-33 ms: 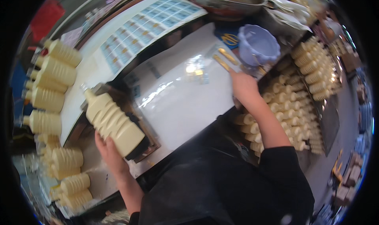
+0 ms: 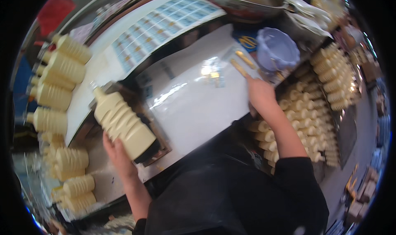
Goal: The person applies adhesive labels to cream-colored plastic bottles one at a time. They peel a label from a sheet, position it on the bottle, and smooth it with a small tool. Finished bottles are placed on a nearby rack.
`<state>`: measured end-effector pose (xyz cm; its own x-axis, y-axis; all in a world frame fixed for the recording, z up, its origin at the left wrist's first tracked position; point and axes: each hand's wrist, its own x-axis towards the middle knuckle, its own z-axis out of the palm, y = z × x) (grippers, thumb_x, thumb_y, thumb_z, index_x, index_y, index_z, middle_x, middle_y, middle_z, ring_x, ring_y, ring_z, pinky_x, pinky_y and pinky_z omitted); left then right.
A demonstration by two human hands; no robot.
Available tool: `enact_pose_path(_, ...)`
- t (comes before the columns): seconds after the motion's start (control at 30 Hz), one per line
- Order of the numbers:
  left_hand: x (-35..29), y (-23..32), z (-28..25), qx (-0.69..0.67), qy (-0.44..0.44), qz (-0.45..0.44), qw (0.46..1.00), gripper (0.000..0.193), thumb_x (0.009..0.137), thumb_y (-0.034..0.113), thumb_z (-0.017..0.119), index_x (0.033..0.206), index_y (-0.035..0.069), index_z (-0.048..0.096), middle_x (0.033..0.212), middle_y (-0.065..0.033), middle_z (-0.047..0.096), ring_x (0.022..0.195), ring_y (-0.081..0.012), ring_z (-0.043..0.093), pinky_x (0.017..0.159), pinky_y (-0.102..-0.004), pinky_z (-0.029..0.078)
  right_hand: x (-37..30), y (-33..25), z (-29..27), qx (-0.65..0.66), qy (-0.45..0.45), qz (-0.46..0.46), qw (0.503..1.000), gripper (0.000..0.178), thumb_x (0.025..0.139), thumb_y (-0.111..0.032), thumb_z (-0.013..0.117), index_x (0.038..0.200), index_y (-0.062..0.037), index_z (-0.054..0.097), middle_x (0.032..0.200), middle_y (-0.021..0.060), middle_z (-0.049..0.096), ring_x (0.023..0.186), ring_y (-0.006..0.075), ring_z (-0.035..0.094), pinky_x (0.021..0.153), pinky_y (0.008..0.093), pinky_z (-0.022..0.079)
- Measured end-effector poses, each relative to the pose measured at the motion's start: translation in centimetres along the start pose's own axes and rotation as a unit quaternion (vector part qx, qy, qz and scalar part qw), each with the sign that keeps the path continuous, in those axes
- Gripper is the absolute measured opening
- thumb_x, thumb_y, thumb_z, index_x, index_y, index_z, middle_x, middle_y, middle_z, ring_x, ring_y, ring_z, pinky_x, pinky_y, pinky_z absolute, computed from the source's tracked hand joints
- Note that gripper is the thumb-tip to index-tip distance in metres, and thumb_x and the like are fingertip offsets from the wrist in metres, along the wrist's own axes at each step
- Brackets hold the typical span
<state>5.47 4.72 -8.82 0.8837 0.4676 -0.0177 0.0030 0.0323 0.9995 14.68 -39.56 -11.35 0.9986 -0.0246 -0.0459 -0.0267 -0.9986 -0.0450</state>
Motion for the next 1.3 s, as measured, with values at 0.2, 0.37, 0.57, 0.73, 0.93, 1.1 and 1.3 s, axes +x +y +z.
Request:
enact_pose_path(0.2, -0.4, 0.7, 0.8, -0.003, -0.001, 0.001, 1.000, 0.067, 0.101, 0.014, 0.053, 0.159, -0.001, 0.024, 0.151, -0.0198, 0.043, 0.137, -0.0266, 0.046, 0.116, -0.0391, 0.035, -6.0, -3.6, -0.8, 0.048, -0.027, -0.028, 0.998, 0.043, 0.091, -0.007, 0.055, 0.133, 0.0033, 0.058, 0.086, 0.0228, 0.070, 0.081, 0.0421, 0.069, 0.074, 0.0526, 0.055)
enact_pose_path(0.37, -0.5, 0.3, 0.5, -0.009, -0.002, 0.003, 1.000, 0.064, 0.103, 0.014, 0.051, 0.159, -0.001, 0.023, 0.153, -0.0201, 0.042, 0.138, -0.0262, 0.046, 0.116, -0.0387, 0.036, -8.2, -4.7, -1.4, 0.074, -0.046, -0.043, 0.995, 0.043, 0.091, -0.009, 0.058, 0.132, 0.0050, 0.059, 0.086, 0.0238, 0.070, 0.079, 0.0426, 0.069, 0.073, 0.0529, 0.055)
enact_pose_path(0.57, -0.6, 0.1, 1.0, 0.020, 0.002, 0.016, 1.000, 0.061, 0.106, 0.018, 0.050, 0.159, -0.001, 0.025, 0.151, -0.0197, 0.045, 0.135, -0.0256, 0.049, 0.115, -0.0380, 0.037, -8.0, -3.7, -0.9, 0.066, -0.024, -0.067, 0.995, 0.041, 0.091, -0.009, 0.058, 0.130, 0.0030, 0.061, 0.084, 0.0225, 0.070, 0.076, 0.0414, 0.069, 0.071, 0.0526, 0.054)
enact_pose_path(0.73, -1.1, -0.4, 0.4, 0.022, 0.005, 0.029, 0.999, 0.065, 0.104, 0.018, 0.053, 0.159, -0.004, 0.025, 0.152, -0.0213, 0.046, 0.136, -0.0282, 0.049, 0.116, -0.0392, 0.036, -6.8, -3.8, -0.2, -0.006, -0.040, -0.026, 0.999, 0.034, 0.093, -0.014, 0.057, 0.123, 0.0003, 0.065, 0.077, 0.0180, 0.070, 0.069, 0.0377, 0.069, 0.064, 0.0511, 0.054)
enact_pose_path(0.93, -1.1, -0.2, 0.5, 0.031, -0.004, 0.035, 0.999, 0.069, 0.106, 0.026, 0.051, 0.159, -0.005, 0.020, 0.154, -0.0215, 0.041, 0.138, -0.0281, 0.046, 0.116, -0.0409, 0.036, -6.6, -3.1, 0.0, -0.030, -0.040, -0.016, 0.999, 0.035, 0.092, -0.012, 0.055, 0.121, 0.0048, 0.063, 0.073, 0.0179, 0.069, 0.066, 0.0372, 0.069, 0.062, 0.0492, 0.055)
enact_pose_path(1.1, -1.1, -0.4, 0.6, 0.011, -0.005, 0.039, 0.999, 0.068, 0.106, 0.028, 0.051, 0.159, -0.005, 0.021, 0.153, -0.0206, 0.041, 0.137, -0.0281, 0.047, 0.116, -0.0411, 0.037, -7.1, -3.7, -0.4, -0.059, -0.041, -0.024, 0.997, 0.039, 0.091, -0.010, 0.054, 0.125, 0.0080, 0.061, 0.072, 0.0172, 0.069, 0.062, 0.0356, 0.069, 0.057, 0.0473, 0.055)
enact_pose_path(1.3, -1.0, -0.6, 0.4, 0.021, 0.000, 0.047, 0.999, 0.069, 0.107, 0.030, 0.052, 0.159, -0.004, 0.023, 0.152, -0.0203, 0.042, 0.136, -0.0280, 0.048, 0.115, -0.0409, 0.037, -6.9, -3.6, -0.2, -0.064, -0.034, -0.028, 0.997, 0.043, 0.090, -0.009, 0.054, 0.129, 0.0092, 0.059, 0.071, 0.0158, 0.069, 0.061, 0.0346, 0.069, 0.056, 0.0466, 0.055)
